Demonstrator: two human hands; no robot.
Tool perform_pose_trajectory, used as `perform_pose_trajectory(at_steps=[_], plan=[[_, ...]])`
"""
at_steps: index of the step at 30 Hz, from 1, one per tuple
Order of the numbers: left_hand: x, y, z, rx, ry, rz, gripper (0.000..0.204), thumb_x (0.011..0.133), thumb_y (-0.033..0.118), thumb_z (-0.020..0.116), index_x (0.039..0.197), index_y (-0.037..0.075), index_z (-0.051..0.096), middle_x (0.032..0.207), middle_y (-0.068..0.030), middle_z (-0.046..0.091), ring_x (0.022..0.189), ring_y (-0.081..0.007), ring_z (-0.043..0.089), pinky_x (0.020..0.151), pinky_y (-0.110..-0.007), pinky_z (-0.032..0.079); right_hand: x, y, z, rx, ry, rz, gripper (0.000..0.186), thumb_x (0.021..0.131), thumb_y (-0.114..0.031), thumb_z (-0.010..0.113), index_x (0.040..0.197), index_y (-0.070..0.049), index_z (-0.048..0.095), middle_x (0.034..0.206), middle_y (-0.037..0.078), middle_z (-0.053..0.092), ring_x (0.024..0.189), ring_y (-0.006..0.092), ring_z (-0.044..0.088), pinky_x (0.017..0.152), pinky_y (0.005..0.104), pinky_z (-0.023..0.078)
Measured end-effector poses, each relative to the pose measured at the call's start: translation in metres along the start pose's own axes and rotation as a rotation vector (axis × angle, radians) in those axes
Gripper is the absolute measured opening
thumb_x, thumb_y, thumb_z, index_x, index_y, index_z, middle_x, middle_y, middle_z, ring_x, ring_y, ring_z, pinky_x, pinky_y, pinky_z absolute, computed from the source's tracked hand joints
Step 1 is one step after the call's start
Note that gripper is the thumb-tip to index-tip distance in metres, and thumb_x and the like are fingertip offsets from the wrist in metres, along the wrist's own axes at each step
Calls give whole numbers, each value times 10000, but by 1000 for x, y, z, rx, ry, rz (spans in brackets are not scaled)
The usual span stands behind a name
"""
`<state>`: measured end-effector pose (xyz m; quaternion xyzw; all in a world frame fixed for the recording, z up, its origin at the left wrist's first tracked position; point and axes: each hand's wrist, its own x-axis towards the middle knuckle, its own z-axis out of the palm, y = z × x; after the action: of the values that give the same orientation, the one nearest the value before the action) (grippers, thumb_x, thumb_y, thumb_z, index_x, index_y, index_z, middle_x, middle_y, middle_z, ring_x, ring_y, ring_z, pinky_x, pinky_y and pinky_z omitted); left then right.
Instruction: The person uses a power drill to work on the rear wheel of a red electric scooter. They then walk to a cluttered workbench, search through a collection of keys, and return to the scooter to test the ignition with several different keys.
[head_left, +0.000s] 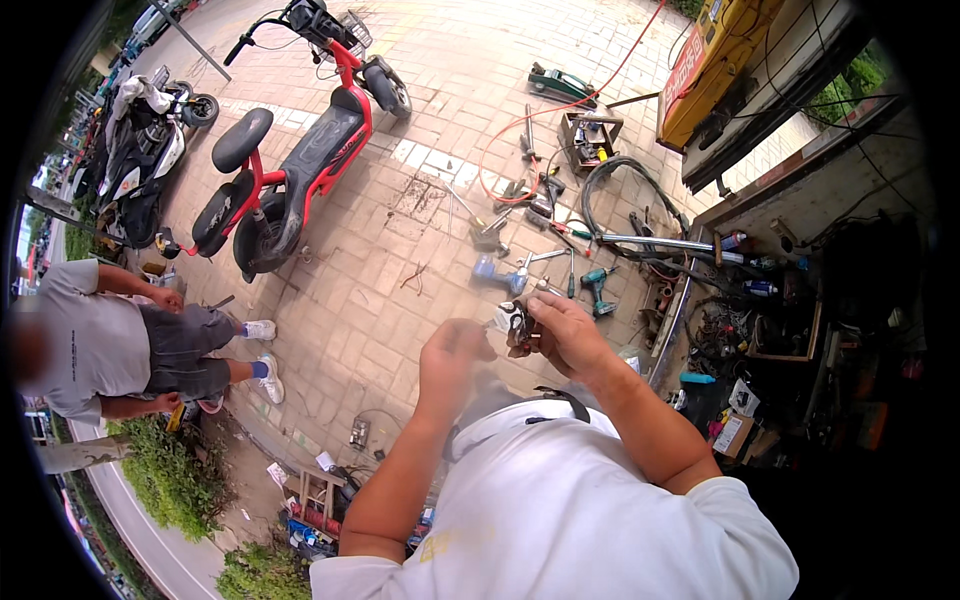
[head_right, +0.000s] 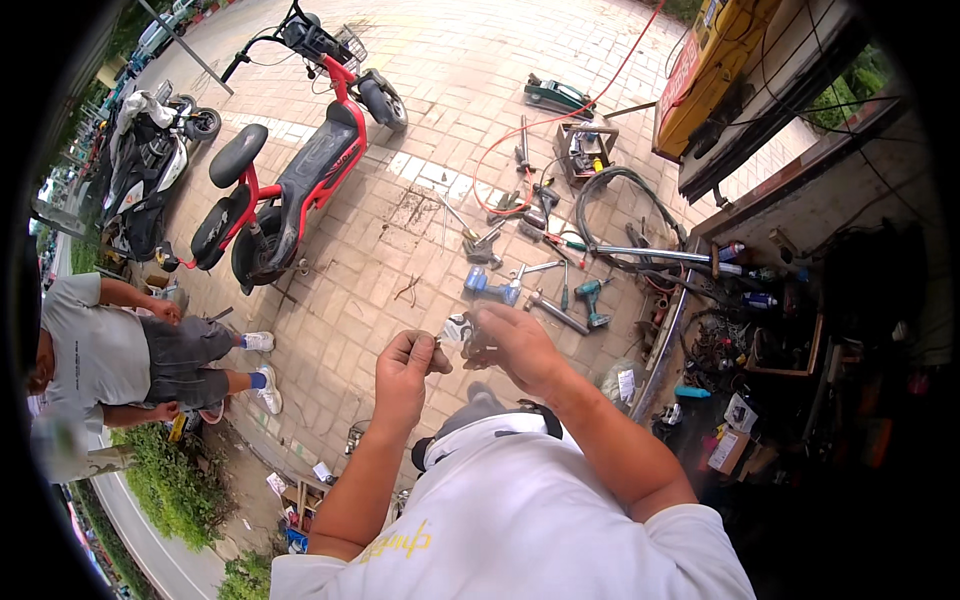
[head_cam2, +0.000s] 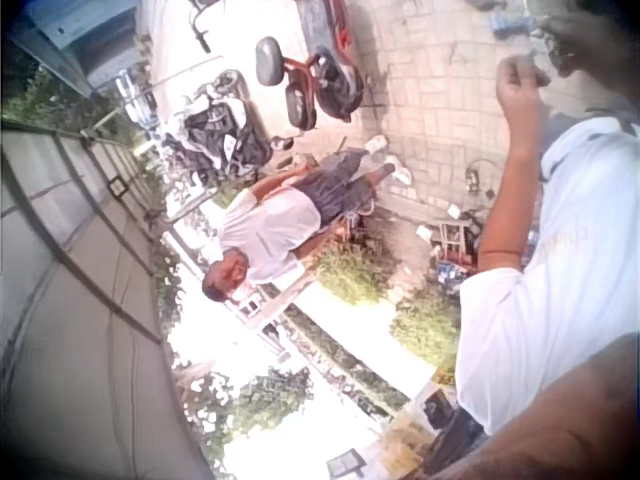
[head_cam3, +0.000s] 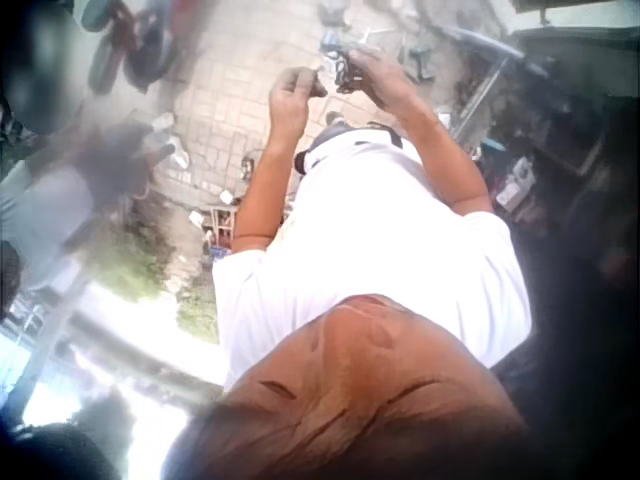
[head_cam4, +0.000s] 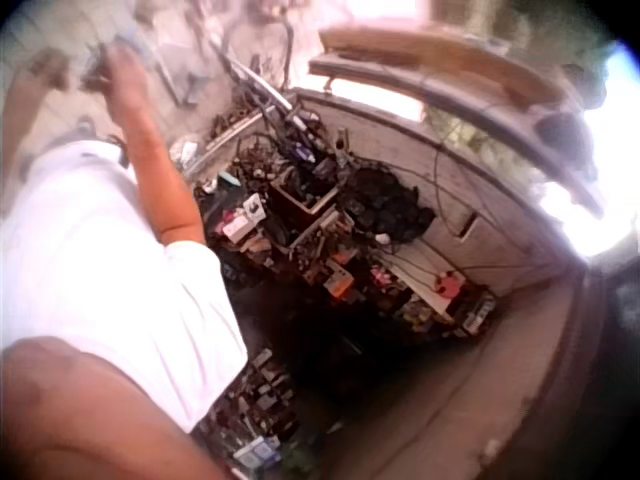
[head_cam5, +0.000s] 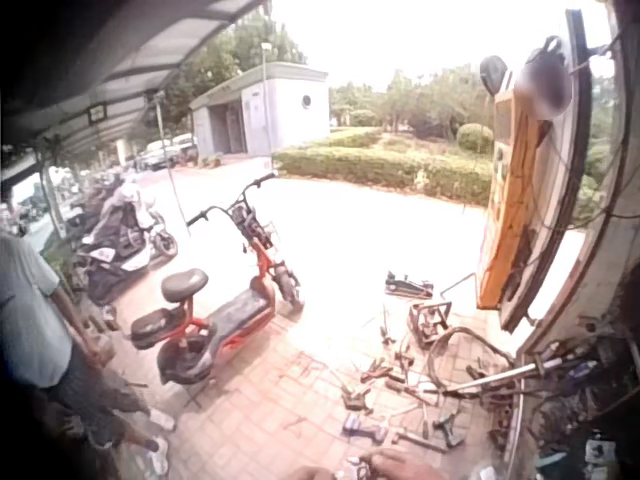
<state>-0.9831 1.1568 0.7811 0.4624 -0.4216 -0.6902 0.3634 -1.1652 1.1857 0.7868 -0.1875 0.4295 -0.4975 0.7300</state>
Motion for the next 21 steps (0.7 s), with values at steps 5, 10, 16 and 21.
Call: perform_pose_trajectory(at_steps=[5, 10, 16, 21], plan=[[33, 6, -41, 51, 100, 22, 215, 933, 208, 546, 888, 0, 574, 737, -60, 614, 674, -120, 582, 664, -267, 486, 55, -17, 24, -639, -91, -67, 302, 904, -299, 571, 913, -1, 617, 723, 10, 564, 663, 91, 506, 589, 248, 415], [63, 15, -60, -34, 233, 50, 197, 911, 189, 578, 901, -7, 596, 756, -62, 624, 687, -123, 583, 667, -268, 485, 115, -22, 36, -636, -280, 40, 276, 909, -267, 572, 821, -10, 618, 680, -10, 537, 633, 66, 462, 563, 234, 379], [93, 42, -75, 4, 507, 13, 180, 871, 152, 628, 909, -22, 613, 760, -68, 630, 687, -132, 584, 662, -268, 483, 201, -45, 69, -702, -649, 137, 298, 888, -285, 593, 881, 13, 581, 731, 22, 557, 688, 127, 506, 619, 288, 422], [123, 51, -99, 56, 672, -10, 196, 869, 166, 618, 893, -29, 623, 768, -79, 636, 680, -132, 587, 645, -262, 478, 263, -62, 91, -1112, -827, -162, 363, 775, -242, 676, 1020, -15, 534, 774, 152, 599, 722, 292, 596, 637, 400, 456]])
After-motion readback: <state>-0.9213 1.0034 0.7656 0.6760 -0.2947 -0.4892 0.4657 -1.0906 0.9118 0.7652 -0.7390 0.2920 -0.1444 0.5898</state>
